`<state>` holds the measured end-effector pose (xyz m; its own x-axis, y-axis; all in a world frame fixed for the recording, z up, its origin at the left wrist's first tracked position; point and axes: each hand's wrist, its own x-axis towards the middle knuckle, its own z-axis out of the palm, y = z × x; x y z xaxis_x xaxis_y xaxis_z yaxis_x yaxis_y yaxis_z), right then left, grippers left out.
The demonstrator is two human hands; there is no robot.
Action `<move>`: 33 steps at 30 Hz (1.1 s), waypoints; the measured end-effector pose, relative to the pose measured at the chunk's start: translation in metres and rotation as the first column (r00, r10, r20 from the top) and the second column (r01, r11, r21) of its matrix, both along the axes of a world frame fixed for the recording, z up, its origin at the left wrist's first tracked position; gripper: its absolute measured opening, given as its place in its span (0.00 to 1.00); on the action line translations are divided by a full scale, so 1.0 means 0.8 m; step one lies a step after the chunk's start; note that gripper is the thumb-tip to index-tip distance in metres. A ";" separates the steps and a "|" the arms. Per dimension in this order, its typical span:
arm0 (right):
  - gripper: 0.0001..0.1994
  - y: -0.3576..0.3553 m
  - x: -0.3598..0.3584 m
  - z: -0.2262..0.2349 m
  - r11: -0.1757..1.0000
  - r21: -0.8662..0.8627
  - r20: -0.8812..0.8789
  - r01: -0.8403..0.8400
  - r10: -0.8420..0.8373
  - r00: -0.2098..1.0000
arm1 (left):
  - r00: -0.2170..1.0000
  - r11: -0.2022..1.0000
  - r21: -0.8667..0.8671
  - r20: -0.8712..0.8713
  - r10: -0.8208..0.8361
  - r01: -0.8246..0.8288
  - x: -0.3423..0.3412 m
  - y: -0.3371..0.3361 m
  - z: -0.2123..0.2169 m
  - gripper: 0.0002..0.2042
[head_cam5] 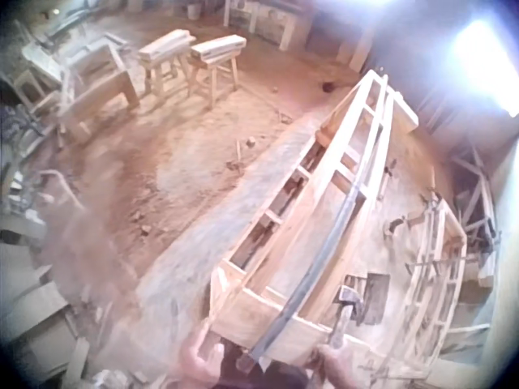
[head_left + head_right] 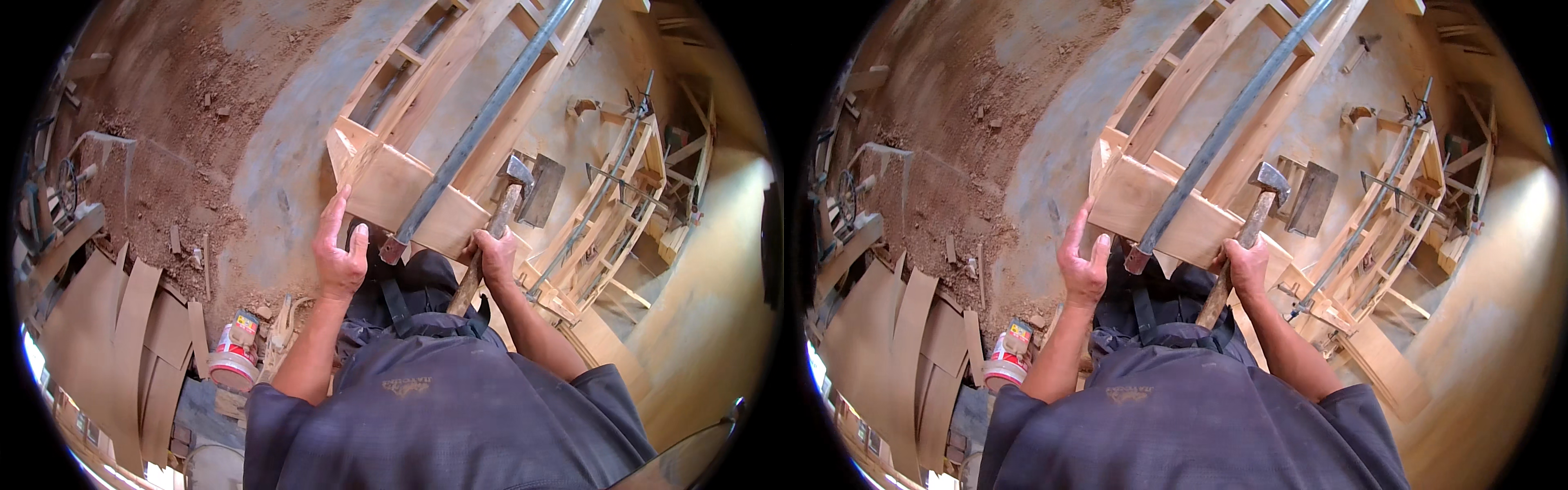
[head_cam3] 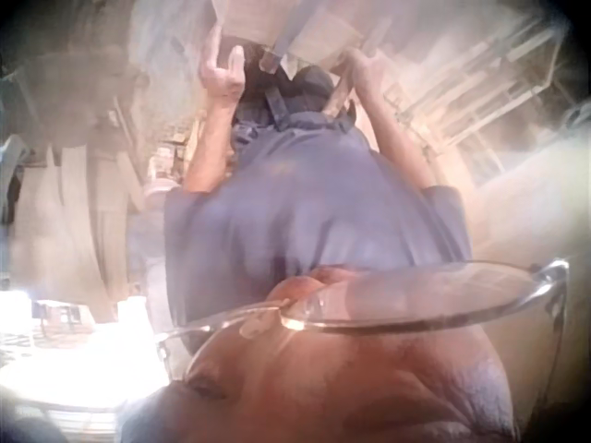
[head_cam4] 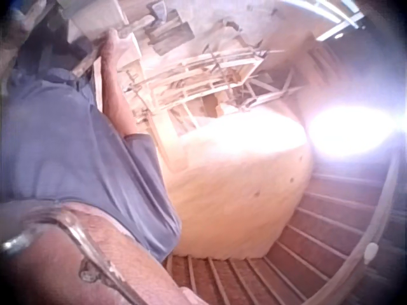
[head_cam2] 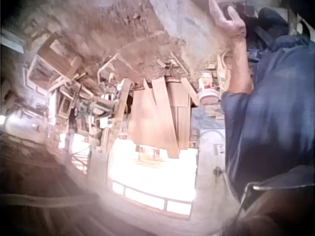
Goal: The person assembles wooden furniture components by measuring the wood with a tape measure and striking it with a hammer to secure joints.
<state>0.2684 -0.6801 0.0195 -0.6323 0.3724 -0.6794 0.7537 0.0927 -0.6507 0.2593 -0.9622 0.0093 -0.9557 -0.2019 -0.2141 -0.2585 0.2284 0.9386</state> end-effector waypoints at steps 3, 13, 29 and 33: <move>0.06 -0.005 0.001 0.002 0.999 0.000 -0.020 -0.054 0.054 0.998 | 0.998 0.995 -0.085 0.003 0.059 -0.059 0.043 -0.021 -0.002 0.23; 0.06 0.010 0.004 0.013 0.991 0.064 -0.021 -0.113 0.115 0.993 | 0.652 0.929 0.166 0.752 0.098 -0.331 0.317 -0.008 -0.055 0.27; 0.04 0.045 0.012 -0.004 0.929 -0.366 -0.112 -0.056 0.016 0.994 | 0.524 0.708 0.364 0.852 0.010 -0.606 0.578 0.172 0.027 0.28; 0.06 0.049 0.011 -0.005 0.912 -0.395 -0.048 -0.109 0.098 0.994 | 0.550 0.515 0.525 0.827 -0.119 -0.678 0.566 0.194 0.089 0.26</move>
<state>0.2773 -0.6410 0.0155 -0.6728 0.0073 -0.7398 0.7356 -0.1006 -0.6699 0.7123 -0.8069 0.0807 -0.2839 0.1912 -0.9396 -0.7553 -0.6482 0.0963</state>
